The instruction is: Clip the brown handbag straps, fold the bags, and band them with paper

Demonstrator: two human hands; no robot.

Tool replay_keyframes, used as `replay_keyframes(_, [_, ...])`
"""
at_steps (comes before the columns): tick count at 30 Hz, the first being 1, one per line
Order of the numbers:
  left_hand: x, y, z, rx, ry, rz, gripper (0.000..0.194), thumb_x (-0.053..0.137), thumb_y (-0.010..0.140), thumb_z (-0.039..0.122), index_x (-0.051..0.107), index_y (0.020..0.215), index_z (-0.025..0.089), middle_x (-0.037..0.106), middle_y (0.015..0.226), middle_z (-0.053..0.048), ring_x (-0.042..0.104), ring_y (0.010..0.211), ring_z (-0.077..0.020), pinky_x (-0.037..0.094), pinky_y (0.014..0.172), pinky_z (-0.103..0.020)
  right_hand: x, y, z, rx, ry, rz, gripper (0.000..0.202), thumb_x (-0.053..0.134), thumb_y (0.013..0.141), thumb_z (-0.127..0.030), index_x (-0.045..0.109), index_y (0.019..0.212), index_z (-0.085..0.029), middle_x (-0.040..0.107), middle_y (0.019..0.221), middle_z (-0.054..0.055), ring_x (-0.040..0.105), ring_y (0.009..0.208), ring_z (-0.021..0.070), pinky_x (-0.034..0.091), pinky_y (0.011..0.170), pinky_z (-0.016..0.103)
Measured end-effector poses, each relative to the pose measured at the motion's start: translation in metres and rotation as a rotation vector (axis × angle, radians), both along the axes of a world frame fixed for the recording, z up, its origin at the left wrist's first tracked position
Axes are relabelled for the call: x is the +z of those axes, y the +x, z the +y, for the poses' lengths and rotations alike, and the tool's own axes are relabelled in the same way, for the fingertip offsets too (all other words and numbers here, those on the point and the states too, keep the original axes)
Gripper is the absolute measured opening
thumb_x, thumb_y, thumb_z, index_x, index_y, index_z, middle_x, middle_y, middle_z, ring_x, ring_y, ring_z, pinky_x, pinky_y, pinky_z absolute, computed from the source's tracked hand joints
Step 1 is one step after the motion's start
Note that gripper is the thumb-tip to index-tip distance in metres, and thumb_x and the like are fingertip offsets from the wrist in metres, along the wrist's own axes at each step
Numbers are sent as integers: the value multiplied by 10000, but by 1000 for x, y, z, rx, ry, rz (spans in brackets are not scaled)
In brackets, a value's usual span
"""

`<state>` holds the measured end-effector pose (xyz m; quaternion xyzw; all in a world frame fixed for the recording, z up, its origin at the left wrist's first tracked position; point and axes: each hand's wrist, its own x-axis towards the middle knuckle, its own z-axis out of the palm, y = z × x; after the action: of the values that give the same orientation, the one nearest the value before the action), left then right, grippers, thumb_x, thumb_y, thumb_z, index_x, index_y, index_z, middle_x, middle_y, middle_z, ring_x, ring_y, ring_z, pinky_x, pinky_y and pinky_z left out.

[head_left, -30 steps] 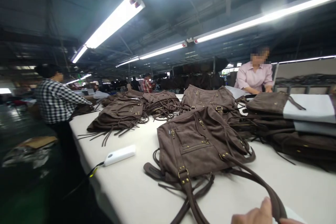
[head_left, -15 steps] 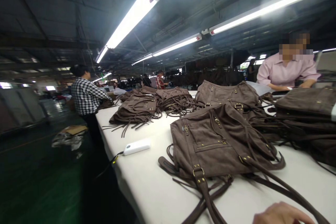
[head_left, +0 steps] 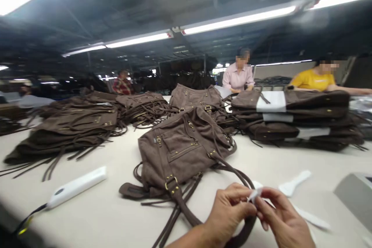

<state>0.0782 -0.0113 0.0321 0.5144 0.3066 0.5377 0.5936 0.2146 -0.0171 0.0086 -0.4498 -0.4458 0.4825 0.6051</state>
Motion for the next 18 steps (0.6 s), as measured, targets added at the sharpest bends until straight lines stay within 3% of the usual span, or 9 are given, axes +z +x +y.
replay_keyframes(4, [-9,4,-2,-3,-205,4,291,816,656,361,753,821,130,593,694,-24,486,588,-96,310,509,-202,4,-6,-5,-22,117,-145,301,718,771,-452,673,949,-214,673,791,26,609,660,162,534,608,246])
replay_keyframes(8, [-26,5,6,51,-228,32,357,790,678,447,698,736,107,525,598,6,373,542,-79,263,496,-208,-5,-4,-3,33,199,-377,315,590,882,-387,656,1151,-238,634,1127,72,607,1025,214,504,898,301])
replay_keyframes(12, [-42,5,15,64,-194,79,499,683,731,601,606,595,128,487,528,9,401,546,-104,329,583,-238,-10,-6,0,93,243,-563,386,507,897,-221,572,1277,-238,583,1148,69,589,966,183,484,893,302])
replay_keyframes(18, [-52,1,24,-19,-224,262,561,643,674,702,613,638,143,512,547,8,442,594,-139,338,628,-250,-7,-8,1,80,173,-621,360,507,778,-83,667,1087,-174,574,1009,70,577,871,183,506,784,287])
